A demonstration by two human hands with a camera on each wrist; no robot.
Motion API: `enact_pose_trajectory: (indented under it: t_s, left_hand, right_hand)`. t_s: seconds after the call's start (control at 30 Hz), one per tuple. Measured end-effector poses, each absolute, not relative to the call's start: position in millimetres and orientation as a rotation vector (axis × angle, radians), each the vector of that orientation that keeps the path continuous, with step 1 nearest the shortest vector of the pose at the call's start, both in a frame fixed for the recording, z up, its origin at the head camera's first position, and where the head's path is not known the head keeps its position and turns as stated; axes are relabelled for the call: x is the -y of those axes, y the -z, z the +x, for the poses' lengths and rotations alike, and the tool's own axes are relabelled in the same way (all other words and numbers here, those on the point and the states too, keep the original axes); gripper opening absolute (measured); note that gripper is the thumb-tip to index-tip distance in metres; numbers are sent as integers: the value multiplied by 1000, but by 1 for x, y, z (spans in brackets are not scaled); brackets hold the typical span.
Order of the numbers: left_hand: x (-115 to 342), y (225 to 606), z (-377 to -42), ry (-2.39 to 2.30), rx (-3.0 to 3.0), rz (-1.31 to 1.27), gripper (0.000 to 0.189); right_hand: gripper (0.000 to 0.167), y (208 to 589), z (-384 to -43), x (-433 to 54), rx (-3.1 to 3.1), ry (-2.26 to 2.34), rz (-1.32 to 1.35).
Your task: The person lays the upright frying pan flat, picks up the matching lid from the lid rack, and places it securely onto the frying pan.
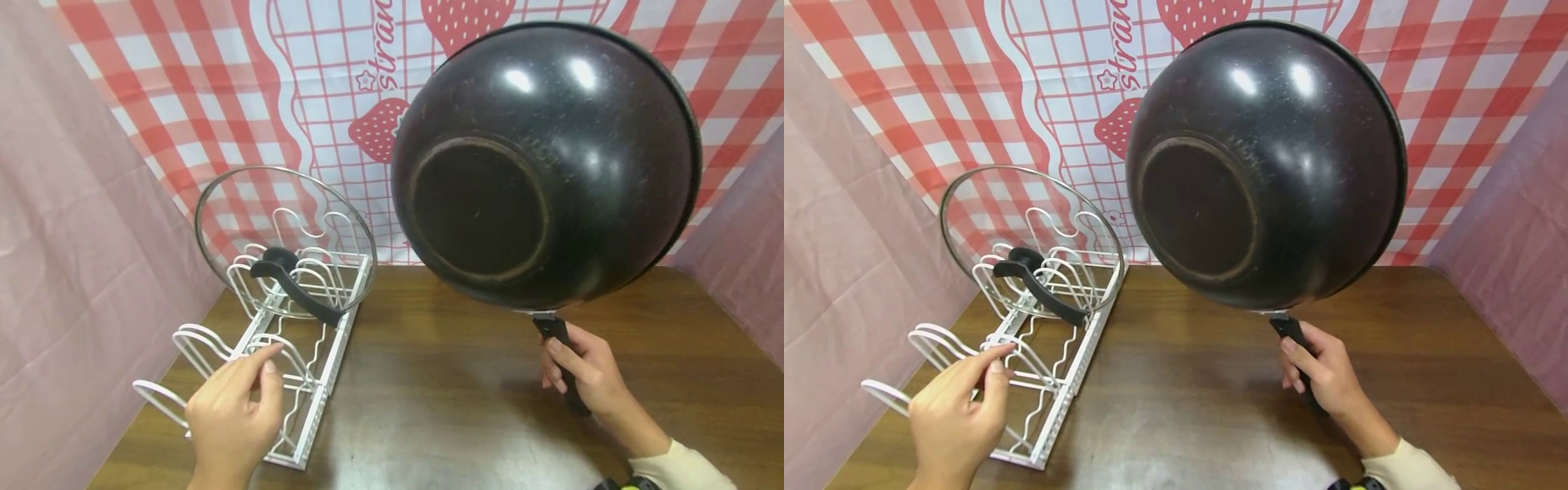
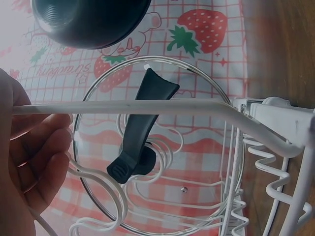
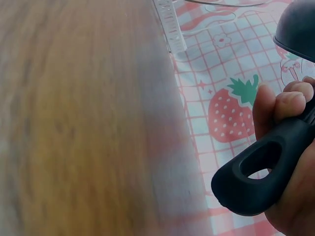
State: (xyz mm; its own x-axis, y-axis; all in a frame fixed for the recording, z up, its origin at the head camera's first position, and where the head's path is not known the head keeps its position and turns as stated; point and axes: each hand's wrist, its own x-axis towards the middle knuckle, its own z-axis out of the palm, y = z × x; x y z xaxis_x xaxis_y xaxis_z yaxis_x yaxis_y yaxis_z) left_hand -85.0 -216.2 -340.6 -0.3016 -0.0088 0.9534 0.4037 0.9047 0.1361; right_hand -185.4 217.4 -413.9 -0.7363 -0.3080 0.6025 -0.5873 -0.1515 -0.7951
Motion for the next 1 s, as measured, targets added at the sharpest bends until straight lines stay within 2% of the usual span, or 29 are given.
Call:
enact_pose_trajectory:
  t_s: [0.23, 0.6, 1.0]
  left_hand:
    - [216, 340, -85, 417, 1838, -290, 29]
    - [216, 341, -85, 420, 1843, -292, 28]
    - [217, 342, -85, 420, 1852, -290, 28]
  right_hand:
    - [17, 409, -182, -226, 1986, -1946, 865]
    - [19, 409, -178, -235, 2153, -1836, 661]
    - [15, 411, -181, -240, 2110, -1797, 657]
